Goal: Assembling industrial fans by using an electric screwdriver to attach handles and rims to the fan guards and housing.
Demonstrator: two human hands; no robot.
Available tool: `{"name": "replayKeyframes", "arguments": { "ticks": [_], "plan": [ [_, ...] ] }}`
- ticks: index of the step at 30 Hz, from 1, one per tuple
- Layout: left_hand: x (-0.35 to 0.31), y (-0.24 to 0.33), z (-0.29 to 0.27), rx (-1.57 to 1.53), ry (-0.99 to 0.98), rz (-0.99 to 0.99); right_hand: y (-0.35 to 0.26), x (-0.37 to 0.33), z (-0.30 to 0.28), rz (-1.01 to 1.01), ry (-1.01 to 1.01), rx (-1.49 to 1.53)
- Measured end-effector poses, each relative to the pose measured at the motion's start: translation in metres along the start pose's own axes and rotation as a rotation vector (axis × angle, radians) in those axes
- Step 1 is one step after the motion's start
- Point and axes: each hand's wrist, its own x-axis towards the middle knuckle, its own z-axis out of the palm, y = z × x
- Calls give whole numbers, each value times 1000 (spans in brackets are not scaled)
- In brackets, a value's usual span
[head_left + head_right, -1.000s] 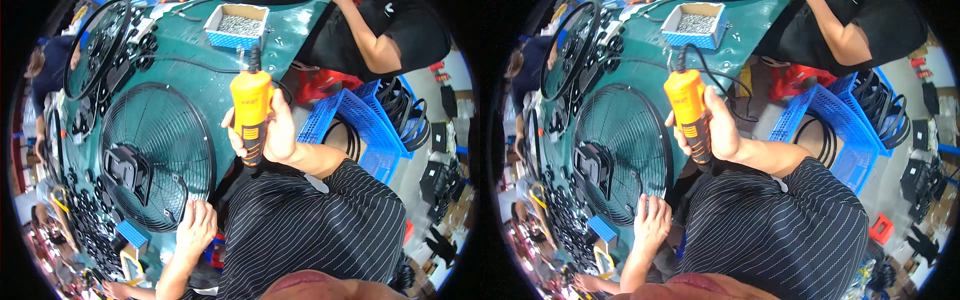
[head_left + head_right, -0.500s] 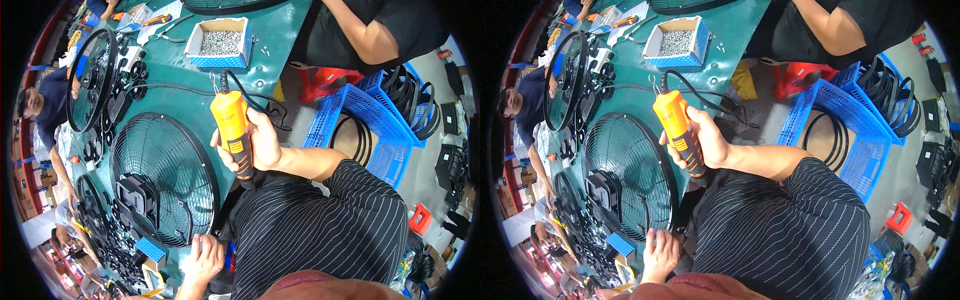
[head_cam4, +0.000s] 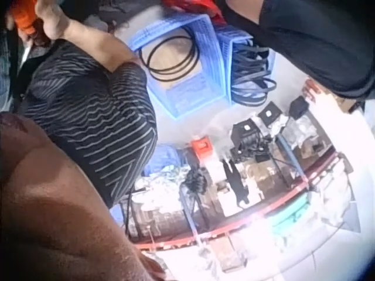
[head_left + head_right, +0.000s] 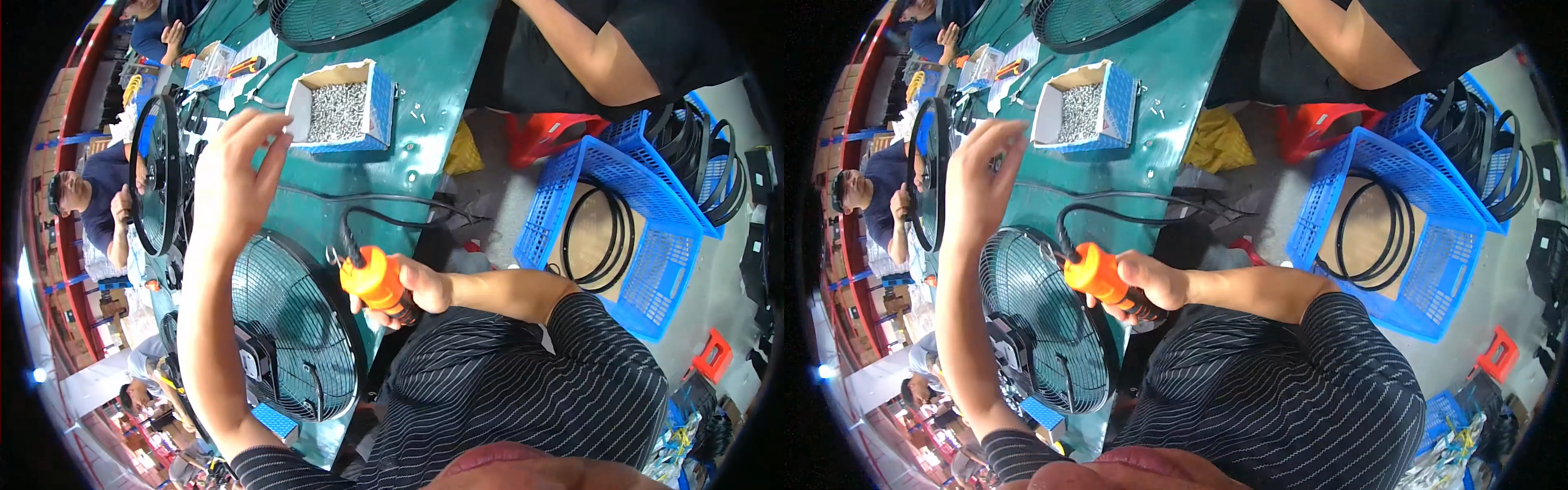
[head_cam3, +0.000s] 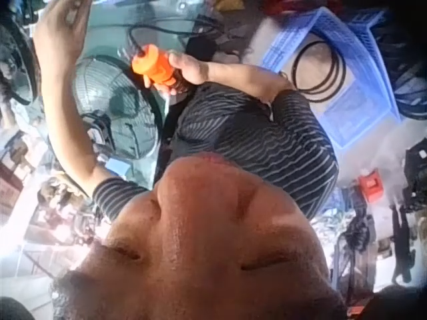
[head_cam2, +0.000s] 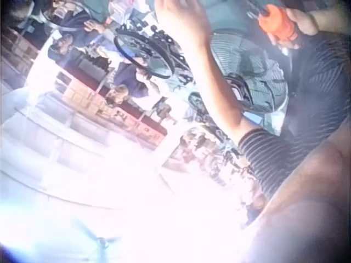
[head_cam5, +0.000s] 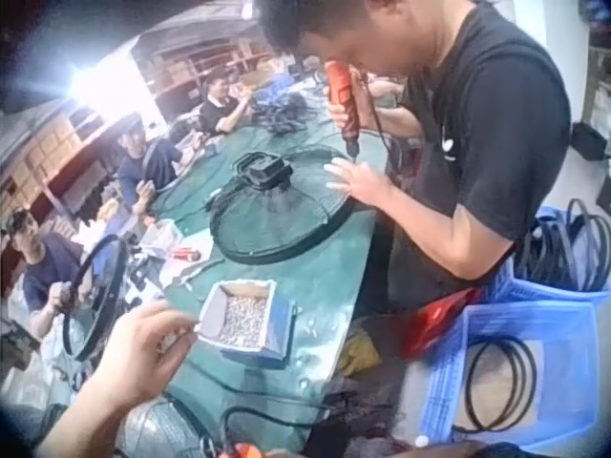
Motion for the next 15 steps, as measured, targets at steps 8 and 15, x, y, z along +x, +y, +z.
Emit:
{"name": "replayKeyframes", "arguments": {
  "ticks": [8,15],
  "plan": [
    [83,-7,40,-32,-43,133,-9,4,-4,46,-31,-19],
    [135,5,87,101,-174,389,-6,7,-5,-25,-73,-37]
  ]
}}
